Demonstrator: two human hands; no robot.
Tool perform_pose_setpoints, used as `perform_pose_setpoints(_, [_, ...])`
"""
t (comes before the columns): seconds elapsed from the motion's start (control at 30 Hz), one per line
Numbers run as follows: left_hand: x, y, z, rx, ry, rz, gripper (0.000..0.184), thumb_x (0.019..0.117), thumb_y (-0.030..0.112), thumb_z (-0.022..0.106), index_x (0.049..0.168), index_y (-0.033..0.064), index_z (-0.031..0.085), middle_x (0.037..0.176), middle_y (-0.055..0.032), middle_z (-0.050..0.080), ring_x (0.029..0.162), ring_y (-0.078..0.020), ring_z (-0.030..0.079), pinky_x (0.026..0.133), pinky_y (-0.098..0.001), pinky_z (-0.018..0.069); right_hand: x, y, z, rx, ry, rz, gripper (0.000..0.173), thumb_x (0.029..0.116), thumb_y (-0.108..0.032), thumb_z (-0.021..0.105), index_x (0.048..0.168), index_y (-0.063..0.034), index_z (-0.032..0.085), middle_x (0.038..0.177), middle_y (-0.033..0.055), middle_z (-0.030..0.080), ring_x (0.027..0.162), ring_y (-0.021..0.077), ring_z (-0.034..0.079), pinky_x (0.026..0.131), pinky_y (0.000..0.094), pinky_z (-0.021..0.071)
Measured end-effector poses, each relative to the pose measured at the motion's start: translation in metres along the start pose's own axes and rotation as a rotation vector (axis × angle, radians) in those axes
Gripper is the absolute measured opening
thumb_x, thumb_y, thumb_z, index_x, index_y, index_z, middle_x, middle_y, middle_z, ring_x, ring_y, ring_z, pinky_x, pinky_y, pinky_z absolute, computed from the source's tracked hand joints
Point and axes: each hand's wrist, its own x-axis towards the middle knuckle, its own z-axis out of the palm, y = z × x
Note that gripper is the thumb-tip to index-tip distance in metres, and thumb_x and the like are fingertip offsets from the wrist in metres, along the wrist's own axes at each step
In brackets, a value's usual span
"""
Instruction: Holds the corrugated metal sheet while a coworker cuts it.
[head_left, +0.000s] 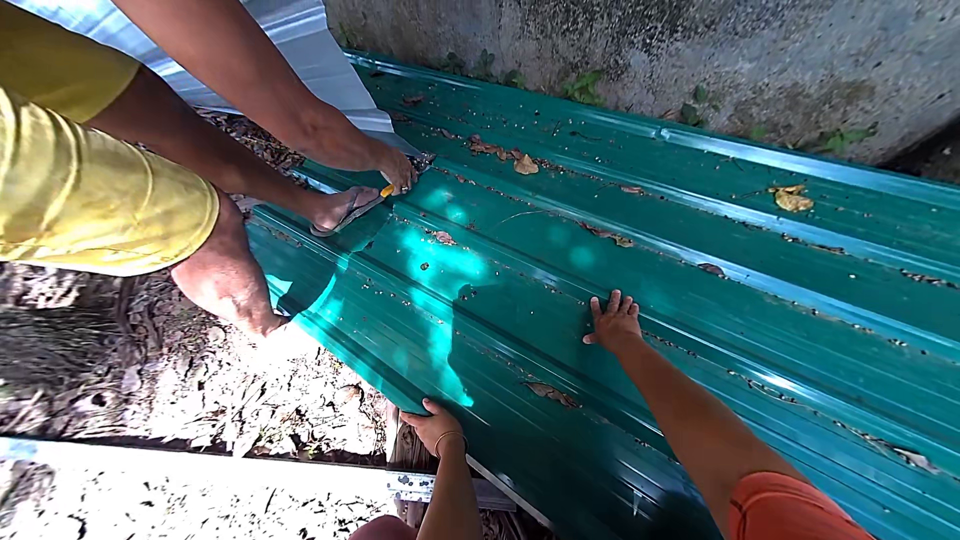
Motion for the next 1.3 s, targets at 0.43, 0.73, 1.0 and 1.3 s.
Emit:
perform_pose_setpoints(0.43, [0.0016, -0.0018, 0.0021, 0.022, 0.006, 0.010, 0.069, 0.1108, 0.044, 0.038, 0.163, 0.0069, 0.013, 0.141, -0.0240, 0.059, 0.127, -0.0370, 0.062, 0.104, -0.0515, 0.0502, 0.0012, 0.0011, 0.0003, 0.015, 0.001, -0.009, 0.102, 0.0968, -0.052, 0.065, 0.165, -0.0056, 0.005, 0.167, 0.0349, -0.003, 0.155, 0.0520, 0.006, 0.123, 0.0628, 0.0129])
perform_pose_setpoints(0.73, [0.0029, -0.0023, 0.0032, 0.019, 0.003, 0.000, 0.069, 0.1107, 0.044, 0.038, 0.163, 0.0065, 0.013, 0.139, -0.0251, 0.060, 0.126, -0.0381, 0.062, 0.103, -0.0525, 0.0503, 0.0020, 0.0013, 0.0011, 0.022, 0.009, -0.011, 0.101, 0.0970, -0.051, 0.065, 0.165, -0.0060, 0.006, 0.167, 0.0350, -0.002, 0.155, 0.0524, 0.007, 0.122, 0.0631, 0.0135])
perform_pose_setpoints(1.0, [0.0020, -0.0025, 0.0030, 0.011, 0.010, 0.011, 0.068, 0.1108, 0.043, 0.038, 0.163, 0.0071, 0.013, 0.141, -0.0249, 0.058, 0.127, -0.0385, 0.061, 0.104, -0.0528, 0.0500, 0.0044, 0.0020, 0.0033, 0.016, 0.003, -0.015, 0.101, 0.0970, -0.052, 0.065, 0.165, -0.0061, 0.006, 0.167, 0.0348, -0.002, 0.155, 0.0517, 0.007, 0.122, 0.0627, 0.0143])
perform_pose_setpoints(1.3, [0.0023, -0.0024, 0.0035, 0.007, 0.012, 0.001, 0.069, 0.1108, 0.044, 0.038, 0.164, 0.0080, 0.011, 0.143, -0.0247, 0.057, 0.129, -0.0378, 0.060, 0.105, -0.0519, 0.0491, 0.0051, 0.0026, 0.0022, 0.022, -0.004, -0.012, 0.102, 0.0964, -0.052, 0.066, 0.165, -0.0066, 0.005, 0.167, 0.0342, -0.003, 0.155, 0.0508, 0.006, 0.123, 0.0628, 0.0135])
